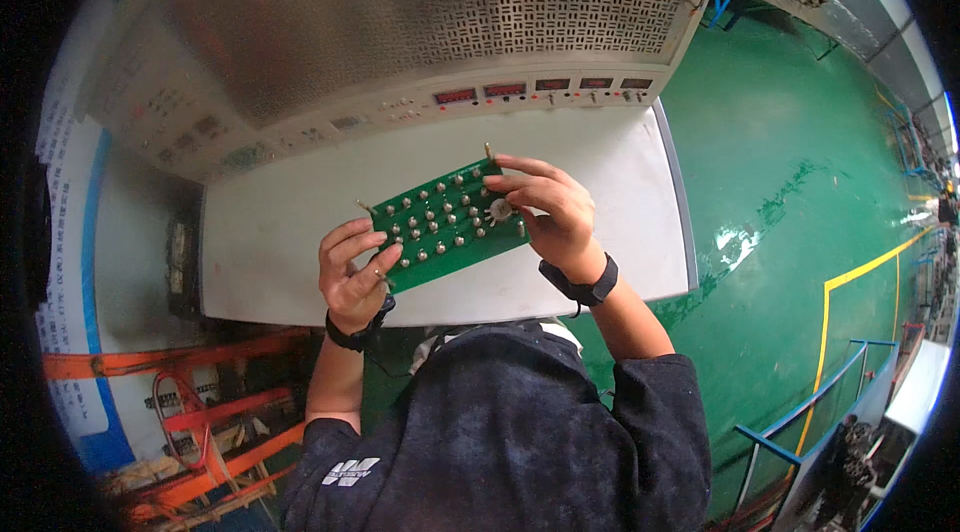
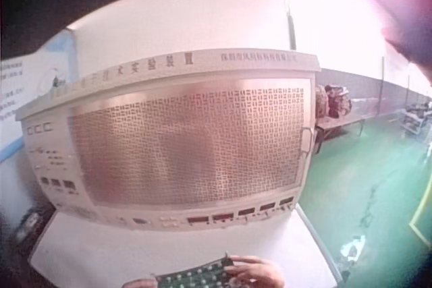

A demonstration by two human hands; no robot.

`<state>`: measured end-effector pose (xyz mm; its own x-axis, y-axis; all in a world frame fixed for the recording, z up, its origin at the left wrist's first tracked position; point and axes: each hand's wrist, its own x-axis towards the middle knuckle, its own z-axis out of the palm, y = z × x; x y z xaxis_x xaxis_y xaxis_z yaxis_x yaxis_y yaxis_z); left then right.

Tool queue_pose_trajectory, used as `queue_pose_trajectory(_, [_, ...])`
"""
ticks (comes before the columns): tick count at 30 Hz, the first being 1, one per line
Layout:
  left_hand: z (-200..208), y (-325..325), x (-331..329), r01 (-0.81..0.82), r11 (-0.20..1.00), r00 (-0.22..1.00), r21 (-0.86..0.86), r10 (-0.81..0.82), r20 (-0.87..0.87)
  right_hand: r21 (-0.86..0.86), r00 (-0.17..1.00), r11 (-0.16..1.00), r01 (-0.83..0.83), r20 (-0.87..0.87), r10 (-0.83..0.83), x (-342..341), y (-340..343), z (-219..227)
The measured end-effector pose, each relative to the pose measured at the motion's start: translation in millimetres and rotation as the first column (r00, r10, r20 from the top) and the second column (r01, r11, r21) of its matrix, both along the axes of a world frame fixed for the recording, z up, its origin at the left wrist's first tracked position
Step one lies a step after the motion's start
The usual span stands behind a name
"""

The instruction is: The person removes a circuit board from an electrical panel, turns it over with both hands to look at it, and presses it back into place. The person then rotates several knobs and operates switches on the control board while other people stand nearby.

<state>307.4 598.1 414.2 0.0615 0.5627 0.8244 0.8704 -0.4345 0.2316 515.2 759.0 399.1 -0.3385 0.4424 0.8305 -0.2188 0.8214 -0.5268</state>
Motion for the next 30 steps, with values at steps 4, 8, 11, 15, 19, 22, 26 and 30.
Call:
queue_pose_trajectory(4, [4.1, 44.2, 32.9, -0.005, 1.0, 0.998, 0.02, 0.004, 0.06, -0.011, 0.993, 0.998, 0.066, 0.097, -0.064, 33.8, 40.3, -1.4])
queue_pose_trajectory(8, [1.7, 80.1, 48.6, -0.04, 0.997, 0.964, -0.064, 0.056, 0.262, -0.135, 0.969, 0.973, 0.187, 0.189, -0.16, 52.3, 72.4, -6.7])
queue_pose_trajectory(11, [-2.2, 112.7, 51.2, -0.082, 0.952, 0.901, -0.294, 0.198, 0.387, -0.479, 0.966, 0.857, 0.191, 0.247, -0.077, 56.5, 90.9, -7.4])
queue_pose_trajectory(15, [10.5, 154.2, 40.2, -0.025, 0.907, 0.834, -0.421, 0.251, 0.491, -0.507, 0.983, 0.85, 0.14, 0.171, -0.06, 49.3, 130.4, -11.2])
queue_pose_trajectory(19, [17.4, 212.4, 9.0, 0.04, 0.889, 0.775, -0.455, 0.26, 0.576, -0.611, 0.993, 0.789, 0.068, 0.117, 0.004, 29.5, 182.6, -0.6])
queue_pose_trajectory(22, [20.5, 268.7, -8.9, 0.101, 0.888, 0.76, -0.449, 0.222, 0.61, -0.59, 0.991, 0.798, 0.123, 0.121, -0.063, 14.8, 226.9, 0.7])
queue_pose_trajectory(26, [35.0, 315.1, -21.5, 0.118, 0.864, 0.765, -0.49, 0.235, 0.599, -0.605, 0.98, 0.773, 0.194, 0.152, -0.127, -2.5, 262.1, 10.9])
queue_pose_trajectory(30, [42.5, 351.1, -23.4, 0.086, 0.885, 0.795, -0.458, 0.216, 0.566, -0.695, 0.991, 0.707, 0.13, 0.062, -0.121, -12.0, 307.2, 4.1])
